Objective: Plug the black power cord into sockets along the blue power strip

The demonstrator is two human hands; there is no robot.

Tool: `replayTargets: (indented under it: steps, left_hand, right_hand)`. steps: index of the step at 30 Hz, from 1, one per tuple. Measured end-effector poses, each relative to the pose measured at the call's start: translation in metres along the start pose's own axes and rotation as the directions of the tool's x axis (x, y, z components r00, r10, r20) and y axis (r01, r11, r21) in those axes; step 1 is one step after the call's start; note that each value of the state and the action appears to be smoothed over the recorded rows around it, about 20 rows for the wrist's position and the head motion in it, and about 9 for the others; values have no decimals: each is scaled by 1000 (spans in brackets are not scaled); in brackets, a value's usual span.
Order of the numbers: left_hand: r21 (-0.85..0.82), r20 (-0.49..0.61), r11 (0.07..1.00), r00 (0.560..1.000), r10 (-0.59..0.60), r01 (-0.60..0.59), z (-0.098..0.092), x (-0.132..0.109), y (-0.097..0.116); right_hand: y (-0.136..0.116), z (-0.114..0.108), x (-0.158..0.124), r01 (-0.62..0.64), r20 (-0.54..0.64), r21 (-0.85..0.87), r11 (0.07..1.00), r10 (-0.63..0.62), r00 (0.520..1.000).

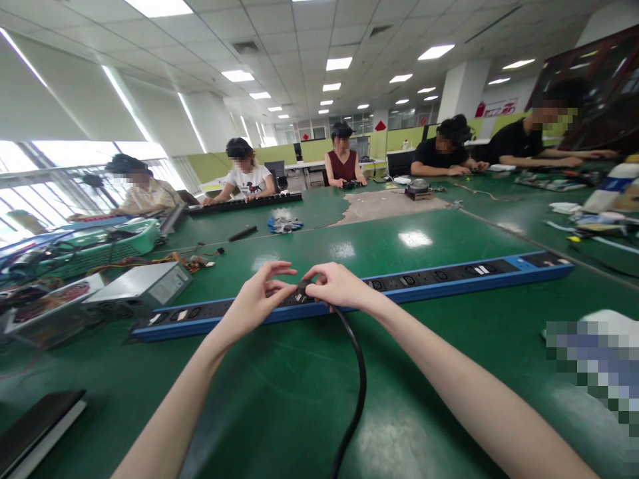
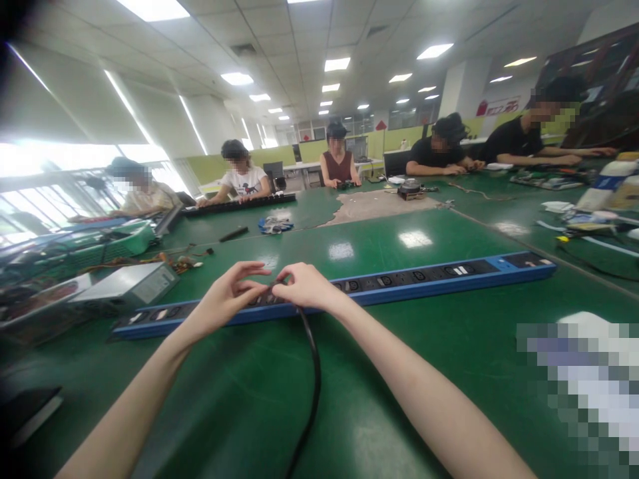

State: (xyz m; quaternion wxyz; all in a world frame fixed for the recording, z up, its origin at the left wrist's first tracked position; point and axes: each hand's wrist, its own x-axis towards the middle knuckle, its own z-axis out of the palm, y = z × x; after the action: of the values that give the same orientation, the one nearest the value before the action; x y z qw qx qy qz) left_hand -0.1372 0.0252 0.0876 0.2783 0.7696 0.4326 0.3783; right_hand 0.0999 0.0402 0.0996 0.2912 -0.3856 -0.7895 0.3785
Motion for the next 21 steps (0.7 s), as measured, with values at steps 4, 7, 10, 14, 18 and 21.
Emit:
replayTargets:
  steps: [4, 7, 10, 14, 18, 21]
  left_hand:
    - [419, -132, 908, 990, 46, 13, -4, -1, -51]
    - [703, -119, 710, 992, 48, 50, 0, -6, -78]
    - [789, -87, 609, 996, -12, 76, 3, -11, -89]
    - [806, -61, 588, 997, -45, 76, 3, -13, -90]
    - [823, -61, 562, 996, -65, 87, 3, -12, -89]
    - [834, -60, 544, 996, -69, 88, 4, -12, -88]
  right_hand:
    - [14, 19, 11, -61, -42, -23, 998, 60, 997]
    - [20, 34, 21, -65, -150, -143, 988, 43, 988]
    - [20, 41, 27, -91, -257, -287, 954, 15, 966]
    - [10, 46, 31, -151, -274, -420, 895, 33, 961]
    - [-5, 54, 35, -154, -258, -573, 805, 1, 966]
    - [-13, 56, 38, -136, -238, -664, 735, -35, 971]
